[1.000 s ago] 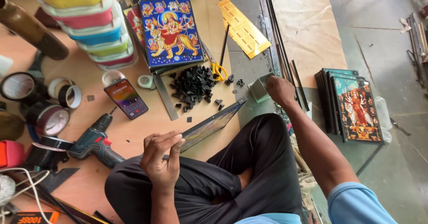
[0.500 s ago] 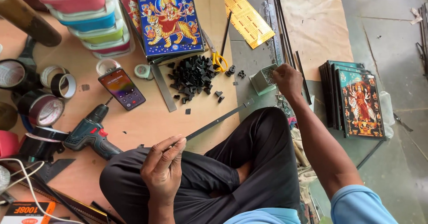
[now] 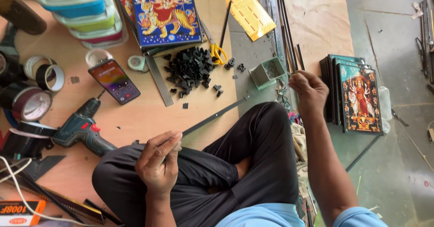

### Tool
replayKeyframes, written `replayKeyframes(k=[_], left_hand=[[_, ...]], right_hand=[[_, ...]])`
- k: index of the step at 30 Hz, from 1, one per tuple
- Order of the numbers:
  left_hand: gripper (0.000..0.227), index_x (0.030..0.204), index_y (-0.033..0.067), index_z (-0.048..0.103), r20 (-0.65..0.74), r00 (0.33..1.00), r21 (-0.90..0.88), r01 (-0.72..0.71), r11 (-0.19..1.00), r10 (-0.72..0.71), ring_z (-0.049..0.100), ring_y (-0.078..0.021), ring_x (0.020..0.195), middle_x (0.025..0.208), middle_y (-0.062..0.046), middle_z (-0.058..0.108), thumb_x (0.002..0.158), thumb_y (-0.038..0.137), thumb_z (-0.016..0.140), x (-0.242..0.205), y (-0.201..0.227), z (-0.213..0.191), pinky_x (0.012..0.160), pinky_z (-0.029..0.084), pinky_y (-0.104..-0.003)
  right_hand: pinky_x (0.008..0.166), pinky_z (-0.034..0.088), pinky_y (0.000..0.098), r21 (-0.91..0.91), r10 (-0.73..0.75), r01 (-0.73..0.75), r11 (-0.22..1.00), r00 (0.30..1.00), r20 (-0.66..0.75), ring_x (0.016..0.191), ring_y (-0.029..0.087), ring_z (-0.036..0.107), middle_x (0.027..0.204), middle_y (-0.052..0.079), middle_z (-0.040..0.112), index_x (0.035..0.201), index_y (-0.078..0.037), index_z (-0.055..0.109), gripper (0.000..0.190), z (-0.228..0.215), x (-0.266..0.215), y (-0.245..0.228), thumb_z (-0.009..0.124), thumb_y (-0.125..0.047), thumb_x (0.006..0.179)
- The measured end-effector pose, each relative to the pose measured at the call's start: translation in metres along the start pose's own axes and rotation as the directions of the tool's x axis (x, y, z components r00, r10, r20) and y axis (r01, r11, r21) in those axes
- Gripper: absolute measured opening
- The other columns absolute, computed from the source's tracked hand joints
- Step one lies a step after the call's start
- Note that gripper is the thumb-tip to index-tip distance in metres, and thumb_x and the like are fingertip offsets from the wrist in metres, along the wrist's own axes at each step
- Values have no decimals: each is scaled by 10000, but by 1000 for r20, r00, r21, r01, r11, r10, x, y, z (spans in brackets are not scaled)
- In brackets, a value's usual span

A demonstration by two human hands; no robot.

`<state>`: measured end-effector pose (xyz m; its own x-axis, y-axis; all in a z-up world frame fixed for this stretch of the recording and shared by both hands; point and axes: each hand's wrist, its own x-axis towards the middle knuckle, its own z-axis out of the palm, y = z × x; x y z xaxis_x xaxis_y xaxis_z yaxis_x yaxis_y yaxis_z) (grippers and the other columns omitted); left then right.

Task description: The recorder is assembling picture frames, applying a black rubber seal to the glass and using a hammer to tap the components into place.

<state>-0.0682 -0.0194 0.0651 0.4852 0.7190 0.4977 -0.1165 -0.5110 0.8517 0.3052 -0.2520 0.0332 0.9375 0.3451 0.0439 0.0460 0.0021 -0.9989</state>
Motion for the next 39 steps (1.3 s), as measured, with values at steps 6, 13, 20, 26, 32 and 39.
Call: replayKeyframes(k=[6,13,20,26,32,39], left_hand=[[154,1076,72,732,-51,995,-61,-94,994,91,742,-219,1020,1088,-95,743,947,-1,773,5,2,3,882,634,-312],[136,1104,68,706,-16,1000,-144,6,990,-8,759,-193,1000,1105,-84,744,988,30,766,2,-7,-2,839,623,-278],[209,1154,63,671,16,998,-232,59,971,-57,766,-185,1027,1137,-68,746,995,146,777,-6,-11,-5,861,646,-269],[175,1164,93,687,26,998,-290,65,955,-60,758,-169,1062,1149,-50,745,1015,161,748,-10,-13,-8,909,639,-278],[190,1208,90,682,77,990,-414,138,900,-117,741,-146,1111,1198,-45,723,1028,122,732,-12,-16,-8,896,615,-248],[193,1233,111,675,78,991,-435,135,890,-112,735,-139,1132,1190,-33,720,1046,110,721,-15,-17,-5,899,614,-231]], right_hand=[[924,595,356,226,-79,80,971,997,-14,998,163,683,1067,20,703,1157,-107,655,135,-41,-8,0,704,-130,1033],[909,540,315,-26,-244,258,966,937,250,949,201,640,1035,106,630,1104,11,648,168,-16,-38,-26,539,-72,1202],[726,603,286,-158,-349,536,829,718,602,836,164,739,911,125,745,931,6,688,119,167,-139,-121,784,-63,945],[817,597,315,-126,-420,789,601,447,790,931,233,746,964,136,731,1020,15,727,113,207,-154,-121,823,-43,1011],[790,566,270,-192,-365,800,568,454,813,932,185,739,1008,114,730,1062,-18,738,89,206,-156,-113,810,-70,1067],[737,548,277,-171,-407,853,493,400,821,874,182,729,981,110,730,1085,-38,746,92,208,-155,-111,828,-71,1057]])
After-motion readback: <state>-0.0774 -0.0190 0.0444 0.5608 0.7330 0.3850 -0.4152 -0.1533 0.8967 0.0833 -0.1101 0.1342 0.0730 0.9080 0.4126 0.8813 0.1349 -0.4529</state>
